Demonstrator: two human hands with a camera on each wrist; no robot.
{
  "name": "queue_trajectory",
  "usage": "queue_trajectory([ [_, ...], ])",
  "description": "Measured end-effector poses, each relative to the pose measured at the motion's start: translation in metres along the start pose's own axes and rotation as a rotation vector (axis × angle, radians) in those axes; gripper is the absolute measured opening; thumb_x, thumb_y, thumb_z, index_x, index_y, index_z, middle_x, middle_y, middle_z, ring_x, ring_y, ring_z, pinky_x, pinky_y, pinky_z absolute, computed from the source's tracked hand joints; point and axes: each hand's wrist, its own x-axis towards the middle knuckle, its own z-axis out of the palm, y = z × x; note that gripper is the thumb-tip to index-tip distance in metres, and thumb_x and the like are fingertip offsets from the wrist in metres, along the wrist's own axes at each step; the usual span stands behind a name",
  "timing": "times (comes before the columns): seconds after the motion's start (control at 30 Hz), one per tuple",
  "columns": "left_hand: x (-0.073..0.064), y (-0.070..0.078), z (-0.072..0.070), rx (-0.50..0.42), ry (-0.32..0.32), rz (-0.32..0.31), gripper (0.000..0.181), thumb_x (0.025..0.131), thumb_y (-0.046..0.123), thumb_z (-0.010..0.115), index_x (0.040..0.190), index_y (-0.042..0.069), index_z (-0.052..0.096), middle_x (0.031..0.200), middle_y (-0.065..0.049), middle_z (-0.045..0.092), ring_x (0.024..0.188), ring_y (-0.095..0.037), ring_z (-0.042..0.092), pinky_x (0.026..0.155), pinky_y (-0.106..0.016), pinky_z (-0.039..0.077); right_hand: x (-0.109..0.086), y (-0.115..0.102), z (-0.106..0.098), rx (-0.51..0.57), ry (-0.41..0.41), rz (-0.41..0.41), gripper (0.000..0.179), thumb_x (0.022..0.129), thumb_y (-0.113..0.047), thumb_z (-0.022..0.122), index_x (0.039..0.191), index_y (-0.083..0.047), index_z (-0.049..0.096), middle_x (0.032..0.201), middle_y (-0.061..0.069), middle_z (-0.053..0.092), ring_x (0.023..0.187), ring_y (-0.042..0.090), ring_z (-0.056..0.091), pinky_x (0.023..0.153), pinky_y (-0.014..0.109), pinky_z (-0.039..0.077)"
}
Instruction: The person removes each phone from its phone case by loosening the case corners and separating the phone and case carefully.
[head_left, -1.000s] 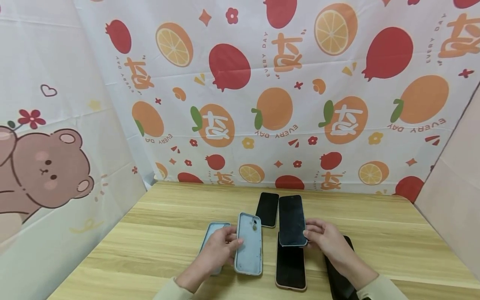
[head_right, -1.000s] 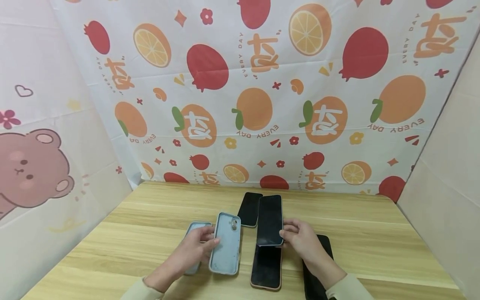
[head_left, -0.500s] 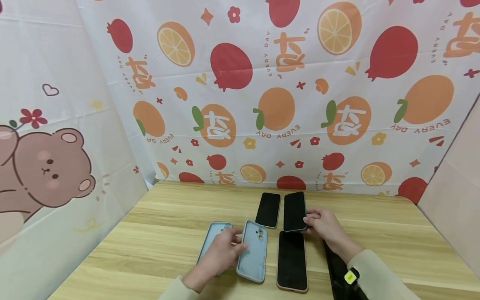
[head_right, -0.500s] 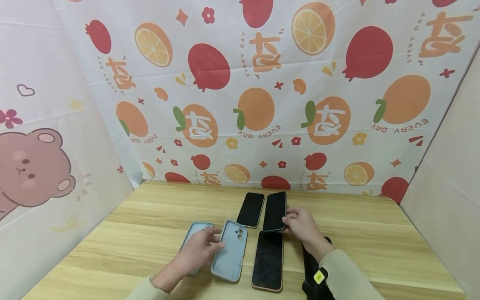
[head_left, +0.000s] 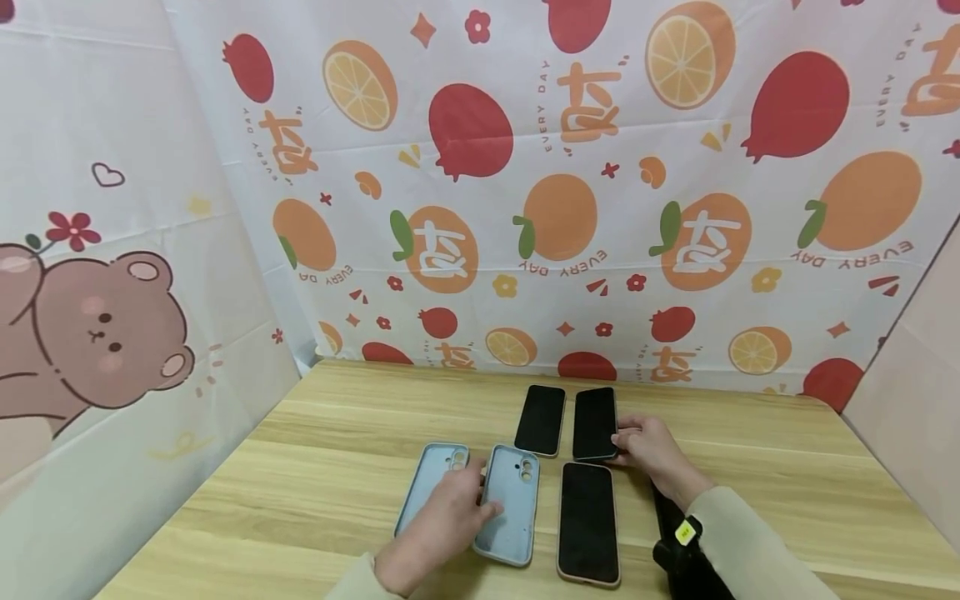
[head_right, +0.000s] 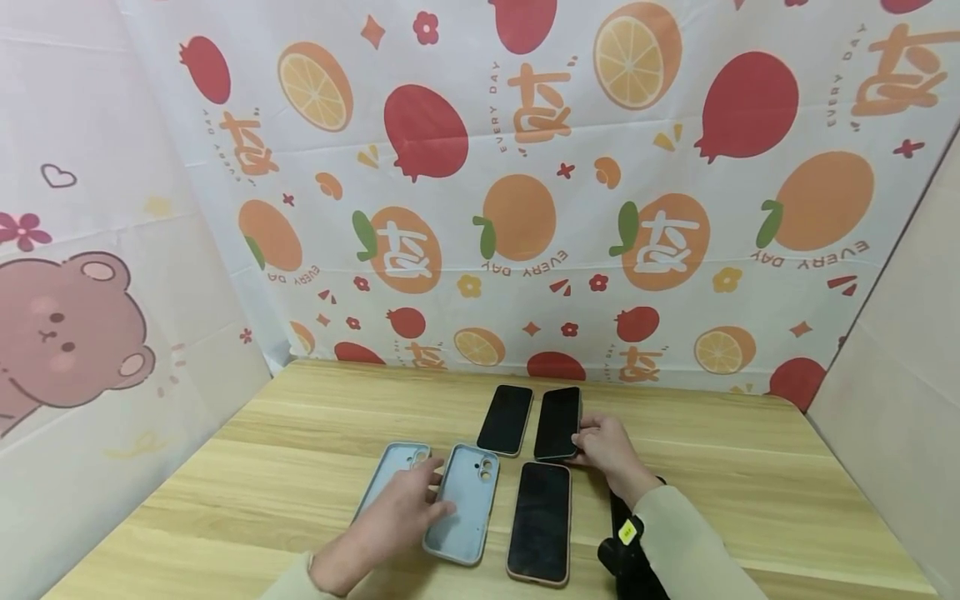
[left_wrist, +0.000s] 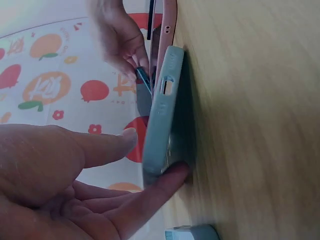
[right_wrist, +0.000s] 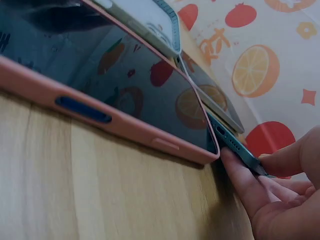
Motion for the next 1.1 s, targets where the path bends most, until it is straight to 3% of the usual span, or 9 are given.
queue_trajectory([
  [0.2,-0.001,0.006,0.004,0.071,0.003,-0.039,0.068,0.087,0.020,0.075,0.137,-0.014,0.043,0.126,-0.036,0.058,0.114,-0.045,0.062,0.087,-0.050,0.057,0.004,-0.001,0.000,-0.083,-0.004,-0.007,0.047,0.097,0.000,0.051,0.136,0.021,0.039,0.128,0.039,0.055,0.098,0.021,0.065,0.075,0.030,0.060],
  [0.33,-0.001,0.009,0.005,0.110,0.009,-0.053,0.071,0.088,0.024,0.074,0.139,-0.014,0.043,0.131,-0.035,0.055,0.118,-0.046,0.060,0.090,-0.052,0.055,0.003,-0.008,0.002,-0.199,0.023,-0.023,0.047,0.095,-0.004,0.054,0.135,0.019,0.043,0.126,0.035,0.056,0.097,0.024,0.063,0.075,0.033,0.059],
  [0.57,-0.002,0.011,0.007,0.134,0.026,-0.055,0.072,0.089,0.028,0.074,0.140,-0.012,0.042,0.131,-0.036,0.055,0.116,-0.047,0.060,0.089,-0.053,0.055,-0.002,-0.019,0.005,-0.399,0.005,-0.052,0.049,0.093,-0.005,0.051,0.136,0.018,0.044,0.134,0.035,0.053,0.113,0.034,0.057,0.093,0.044,0.054],
  [0.67,-0.001,0.012,0.008,0.141,0.023,-0.054,0.071,0.090,0.028,0.072,0.140,-0.012,0.042,0.134,-0.035,0.054,0.116,-0.047,0.061,0.089,-0.053,0.055,-0.006,-0.022,0.005,-0.446,-0.016,-0.047,0.052,0.093,-0.007,0.052,0.138,0.018,0.041,0.134,0.036,0.052,0.111,0.033,0.058,0.091,0.044,0.053],
  [0.8,0.000,0.015,0.009,0.152,0.029,-0.039,0.068,0.092,0.027,0.071,0.140,-0.012,0.043,0.137,-0.033,0.053,0.120,-0.046,0.059,0.093,-0.054,0.054,-0.012,-0.025,0.002,-0.468,-0.029,-0.052,0.056,0.092,-0.008,0.052,0.140,0.018,0.038,0.132,0.036,0.054,0.105,0.031,0.058,0.082,0.039,0.052],
  [0.97,0.002,0.018,0.012,0.148,0.030,-0.017,0.063,0.093,0.025,0.069,0.139,-0.010,0.046,0.136,-0.029,0.055,0.125,-0.043,0.056,0.098,-0.054,0.051,-0.028,-0.026,0.001,-0.426,-0.008,-0.075,0.052,0.095,-0.010,0.051,0.140,0.014,0.041,0.133,0.032,0.054,0.119,0.038,0.055,0.088,0.043,0.053],
  [1.1,0.007,0.021,0.015,0.110,0.019,-0.006,0.056,0.093,0.023,0.068,0.136,-0.008,0.049,0.129,-0.025,0.061,0.121,-0.039,0.059,0.094,-0.052,0.054,-0.042,-0.025,0.003,-0.354,-0.026,-0.104,0.045,0.098,-0.008,0.050,0.136,0.014,0.045,0.127,0.028,0.058,0.110,0.032,0.061,0.085,0.042,0.056],
])
